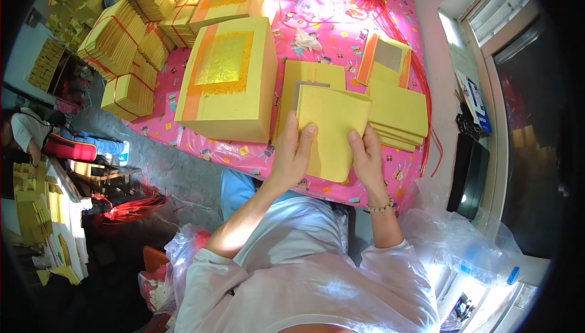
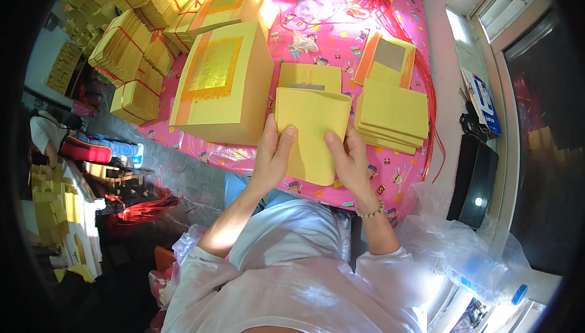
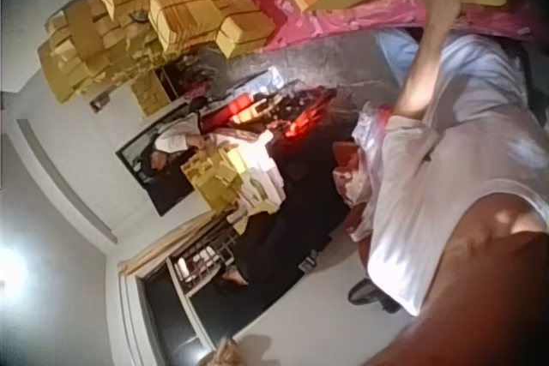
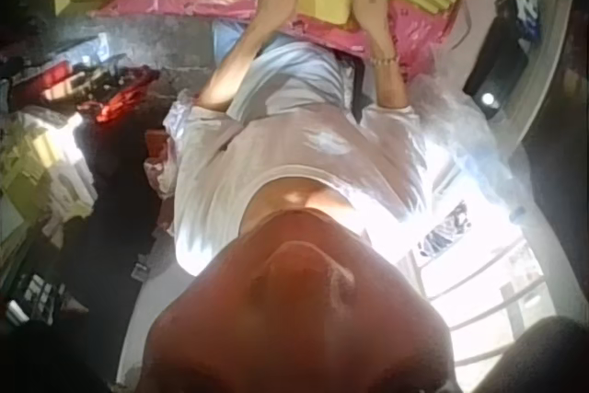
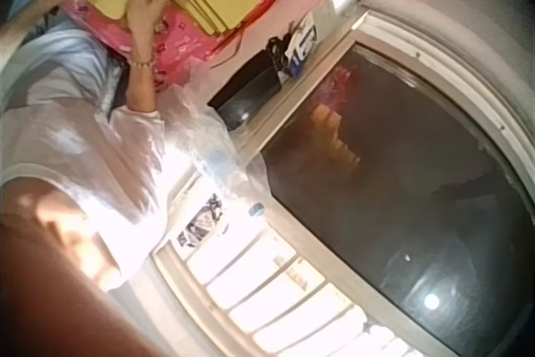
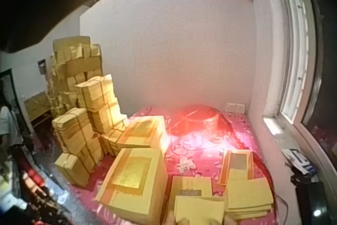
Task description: The person folds yellow paper sheets with gold foil accents into small rectangular packets. They repeatedly fold the sides and press the creases to form the shape. The person stacks the finished packets and ties a bundle with a red string.
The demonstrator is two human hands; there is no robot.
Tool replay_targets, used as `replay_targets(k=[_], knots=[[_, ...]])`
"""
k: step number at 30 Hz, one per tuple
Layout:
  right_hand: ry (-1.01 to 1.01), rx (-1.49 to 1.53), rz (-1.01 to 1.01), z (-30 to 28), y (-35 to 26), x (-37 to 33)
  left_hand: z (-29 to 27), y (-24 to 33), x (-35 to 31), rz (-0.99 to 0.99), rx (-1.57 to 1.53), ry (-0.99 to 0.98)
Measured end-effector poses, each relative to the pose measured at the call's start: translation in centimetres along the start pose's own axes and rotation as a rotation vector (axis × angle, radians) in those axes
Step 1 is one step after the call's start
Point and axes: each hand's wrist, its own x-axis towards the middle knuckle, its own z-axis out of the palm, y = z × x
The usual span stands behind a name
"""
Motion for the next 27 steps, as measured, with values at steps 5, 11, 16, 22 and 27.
replay_targets(k=[5, 11, 16, 22, 27], knots=[[0.084, -0.115, -0.055, 0.5, 0.3, 0.3, 0.1, 0.5, 0.1, -0.004, 0.01, -0.002], [0.108, -0.156, -0.079, 0.6, 0.3, 0.2, -0.1, 0.9, 0.0, -0.139, -0.054, -0.067], [0.12, -0.169, -0.06, 0.4, 0.8, 0.2, 0.1, 0.5, 0.1, -0.154, -0.146, -0.066], [0.107, -0.076, 0.015, 0.8, 0.2, 0.3, 0.1, 0.3, -0.1, -0.157, -0.27, -0.016], [0.128, 0.004, 0.001, -0.2, 0.3, 1.6, -0.9, 0.3, -0.2, -0.171, -0.272, -0.082]])
